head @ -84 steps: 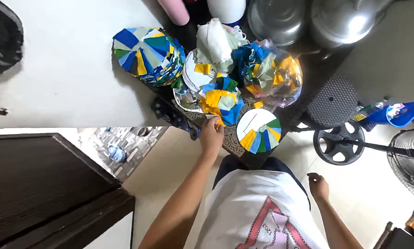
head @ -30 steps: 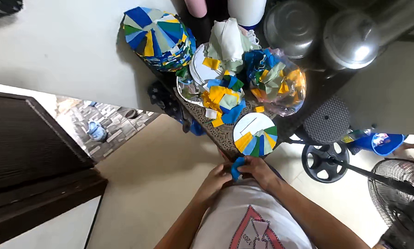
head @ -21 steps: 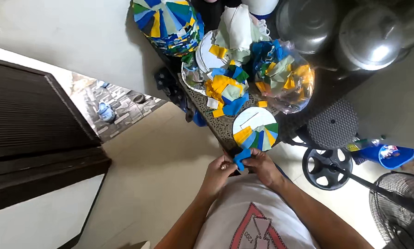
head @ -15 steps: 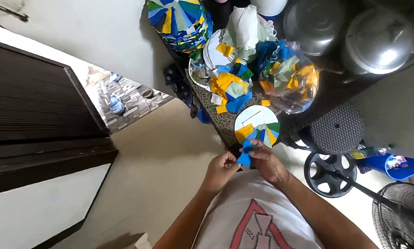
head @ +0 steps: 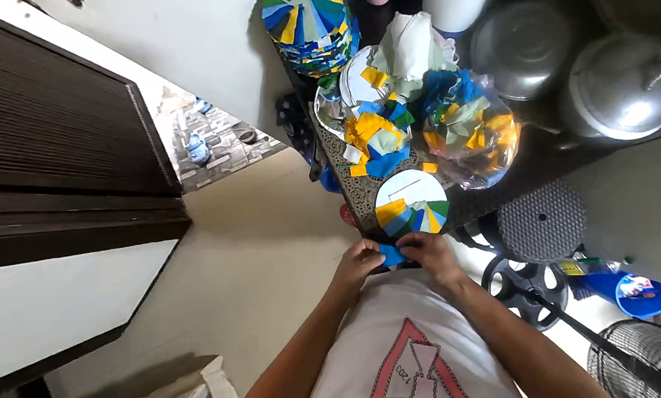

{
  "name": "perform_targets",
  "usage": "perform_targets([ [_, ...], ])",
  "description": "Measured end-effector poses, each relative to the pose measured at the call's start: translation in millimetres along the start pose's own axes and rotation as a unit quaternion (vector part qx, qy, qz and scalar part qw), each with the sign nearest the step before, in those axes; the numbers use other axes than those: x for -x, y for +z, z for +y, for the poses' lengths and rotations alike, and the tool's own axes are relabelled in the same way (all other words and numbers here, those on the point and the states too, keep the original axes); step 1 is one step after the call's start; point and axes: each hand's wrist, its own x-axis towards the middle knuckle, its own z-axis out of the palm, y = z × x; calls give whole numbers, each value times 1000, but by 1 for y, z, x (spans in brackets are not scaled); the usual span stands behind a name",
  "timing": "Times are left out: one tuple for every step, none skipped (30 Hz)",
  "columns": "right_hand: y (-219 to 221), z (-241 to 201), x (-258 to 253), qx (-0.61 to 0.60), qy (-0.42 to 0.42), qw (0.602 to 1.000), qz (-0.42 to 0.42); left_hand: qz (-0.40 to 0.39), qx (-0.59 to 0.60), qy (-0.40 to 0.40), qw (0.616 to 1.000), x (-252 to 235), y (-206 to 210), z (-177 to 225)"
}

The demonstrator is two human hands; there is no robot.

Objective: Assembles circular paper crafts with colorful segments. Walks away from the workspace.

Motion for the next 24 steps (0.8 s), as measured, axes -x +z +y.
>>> perform_targets([
  [-2,-3,-3,44,-5,999,7,14,-47,16,999,-4,1,3],
  [-4,-6,-7,85,-13,996,15,28,-95,35,994,-9,2,7],
  [-5,-10,-13,121,-22,992,24,44,-137,57,988,-16,3,11],
  [-6,-15,-19,152,-31,987,34,59,-173,75,980,-24,3,15],
  [-5,-20,-26,177,-40,982,45,71,-203,88,973,-31,3,20],
  [-5,-24,-34,197,-48,978,55,81,-228,96,965,-39,3,25],
  [-4,-27,-41,214,-52,973,62,92,-247,101,959,-45,4,28],
  [-4,-30,-47,230,-58,969,66,101,-260,102,955,-52,4,31],
  [-4,-31,-54,243,-65,965,71,110,-272,100,951,-58,4,34],
  [-5,-33,-59,256,-70,961,72,117,-281,98,948,-63,5,36],
  [-5,-35,-64,268,-76,957,73,121,-287,93,946,-66,6,39],
  [-6,-36,-68,279,-84,953,75,124,-290,89,945,-68,6,41],
  [-6,-37,-72,291,-90,949,76,128,-291,84,944,-70,7,43],
  [-6,-38,-75,300,-91,947,75,132,-294,80,943,-71,8,45],
  [-7,-38,-77,307,-90,944,74,135,-299,78,941,-72,8,46],
  [-7,-39,-79,313,-88,943,74,138,-305,78,939,-73,8,45],
  [-8,-40,-81,318,-84,941,73,142,-311,81,936,-75,8,44],
  [-8,-41,-82,323,-82,940,73,146,-318,86,933,-76,9,43],
  [-9,-41,-83,327,-82,939,74,149,-326,90,929,-77,9,43],
  [-10,-41,-84,331,-85,937,75,152,-333,91,926,-78,9,43],
  [-11,-40,-85,334,-88,936,75,153,-341,89,923,-78,10,44],
  [-11,-40,-86,336,-92,934,75,154,-347,88,921,-79,10,45],
  [-12,-39,-87,339,-92,933,74,153,-351,88,920,-79,10,45],
  [-13,-39,-88,342,-90,933,72,152,-355,86,919,-80,10,45],
])
